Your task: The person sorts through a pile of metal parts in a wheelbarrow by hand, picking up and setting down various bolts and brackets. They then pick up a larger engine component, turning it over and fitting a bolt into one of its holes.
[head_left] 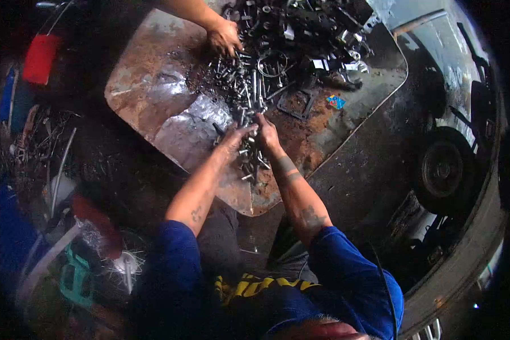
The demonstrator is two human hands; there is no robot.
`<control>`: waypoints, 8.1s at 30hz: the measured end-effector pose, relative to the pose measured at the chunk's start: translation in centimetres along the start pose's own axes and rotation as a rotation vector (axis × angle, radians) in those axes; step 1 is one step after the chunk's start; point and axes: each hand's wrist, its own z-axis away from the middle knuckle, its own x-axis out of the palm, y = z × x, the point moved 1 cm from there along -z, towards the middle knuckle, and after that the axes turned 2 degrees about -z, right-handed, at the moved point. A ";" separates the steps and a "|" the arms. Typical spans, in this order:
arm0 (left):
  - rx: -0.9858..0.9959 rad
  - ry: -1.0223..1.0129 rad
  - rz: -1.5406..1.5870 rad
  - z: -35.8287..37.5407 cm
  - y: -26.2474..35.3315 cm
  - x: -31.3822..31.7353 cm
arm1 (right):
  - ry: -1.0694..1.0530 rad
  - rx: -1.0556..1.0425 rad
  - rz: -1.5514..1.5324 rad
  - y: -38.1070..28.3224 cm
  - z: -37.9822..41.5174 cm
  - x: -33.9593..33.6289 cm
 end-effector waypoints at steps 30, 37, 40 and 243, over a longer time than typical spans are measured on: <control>0.372 -0.322 0.683 24.8 5.2 4.7 | -0.190 -0.627 1.556 -20.8 23.7 9.7; 0.394 -0.298 0.888 25.4 4.7 5.9 | -0.093 -0.910 1.468 -20.8 22.9 9.3; 0.541 -0.368 0.788 26.7 4.9 7.1 | 0.046 -0.731 1.197 -22.4 25.3 9.7; 1.987 -0.059 0.976 64.1 74.0 -78.1 | -0.756 -2.433 1.358 -40.2 40.8 130.3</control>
